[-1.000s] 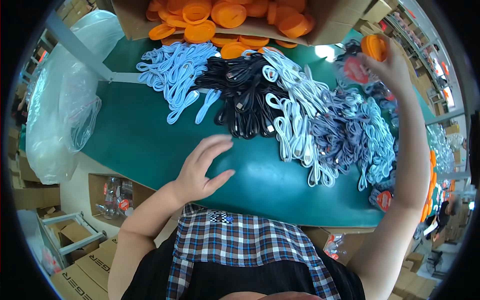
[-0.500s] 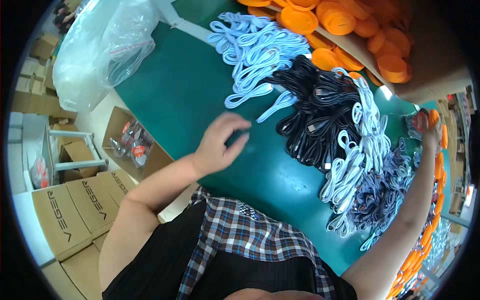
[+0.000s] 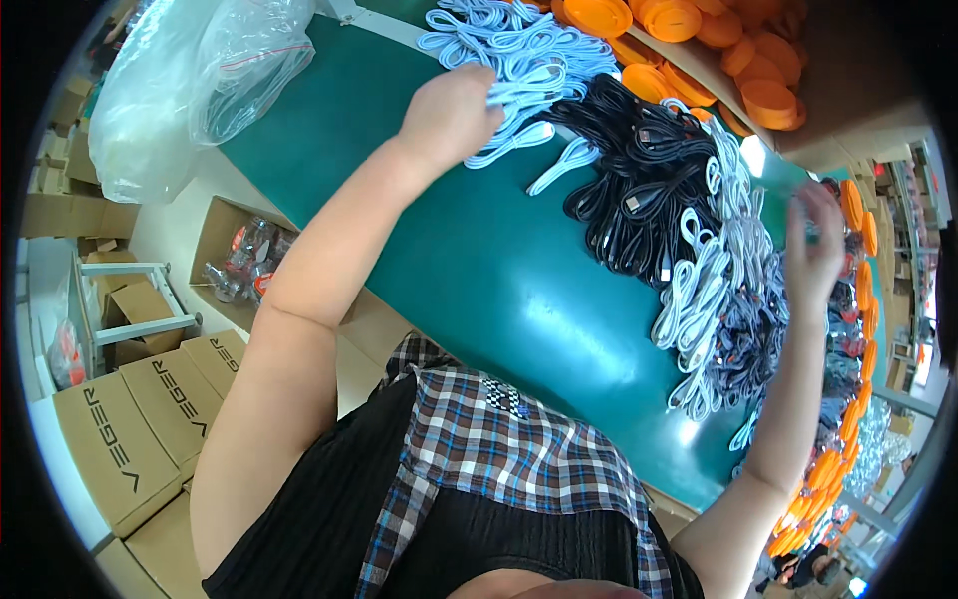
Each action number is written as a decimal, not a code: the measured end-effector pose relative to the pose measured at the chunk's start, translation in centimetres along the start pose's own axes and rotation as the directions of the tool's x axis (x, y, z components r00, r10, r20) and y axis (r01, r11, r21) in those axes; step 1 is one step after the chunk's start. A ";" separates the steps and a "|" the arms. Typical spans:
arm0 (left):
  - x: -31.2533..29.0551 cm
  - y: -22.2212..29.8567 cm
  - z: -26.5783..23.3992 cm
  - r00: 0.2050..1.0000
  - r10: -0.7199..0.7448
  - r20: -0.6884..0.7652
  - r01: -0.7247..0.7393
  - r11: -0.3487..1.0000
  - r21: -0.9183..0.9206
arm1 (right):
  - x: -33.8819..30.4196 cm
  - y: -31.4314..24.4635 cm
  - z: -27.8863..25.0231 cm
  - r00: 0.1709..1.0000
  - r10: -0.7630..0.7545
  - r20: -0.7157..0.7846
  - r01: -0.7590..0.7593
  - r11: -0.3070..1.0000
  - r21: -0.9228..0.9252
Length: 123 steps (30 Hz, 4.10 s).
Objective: Sorting bundled cords by color and placing them into plastic jars with lids.
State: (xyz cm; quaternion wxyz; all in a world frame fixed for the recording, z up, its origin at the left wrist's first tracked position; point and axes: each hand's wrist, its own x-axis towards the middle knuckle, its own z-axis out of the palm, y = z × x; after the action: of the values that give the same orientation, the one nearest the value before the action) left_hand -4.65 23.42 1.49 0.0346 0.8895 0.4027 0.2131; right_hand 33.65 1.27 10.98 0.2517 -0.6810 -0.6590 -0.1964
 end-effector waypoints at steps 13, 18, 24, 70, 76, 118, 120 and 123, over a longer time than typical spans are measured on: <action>-11.1 0.9 -3.0 0.840 -0.122 0.528 0.513 -0.135 -0.848 | -0.3 -21.0 14.9 0.850 -0.375 0.370 0.371 0.925 0.086; -14.9 2.5 -2.9 0.831 -0.174 0.528 0.481 -0.251 -0.840 | -1.6 -23.1 12.1 0.997 0.011 0.071 -0.054 0.772 0.634; -17.2 6.4 -1.2 0.916 -0.134 0.378 0.348 -0.201 -0.916 | -6.6 -29.9 11.0 0.886 0.355 0.297 -0.389 0.223 0.894; -14.7 7.2 1.1 0.982 0.050 0.183 0.165 0.254 -0.953 | 6.5 -8.2 6.5 0.885 -0.095 0.456 0.191 0.967 -0.170; -14.9 7.1 0.6 0.973 0.024 0.228 0.217 0.231 -0.948 | 3.9 -12.6 3.7 0.752 0.273 0.600 -0.571 0.724 0.387; -17.5 11.8 0.2 0.933 0.034 0.357 0.343 -0.371 -0.863 | -7.5 -8.1 1.7 0.659 0.654 0.372 -0.705 0.709 0.003; -17.5 11.8 0.4 0.933 0.051 0.357 0.353 -0.330 -0.875 | -6.9 -9.3 2.8 0.693 0.658 0.293 -0.651 0.747 -0.139; -17.7 11.8 0.6 0.930 0.067 0.360 0.364 -0.285 -0.887 | -6.7 -9.7 4.3 0.729 0.649 0.217 -0.591 0.757 -0.280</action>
State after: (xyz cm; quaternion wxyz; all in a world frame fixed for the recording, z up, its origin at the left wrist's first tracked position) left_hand -6.52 2.63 -2.51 0.8062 0.4680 0.1744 0.3171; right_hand 23.37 -1.46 4.41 0.1329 -0.9048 -0.4005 -0.0567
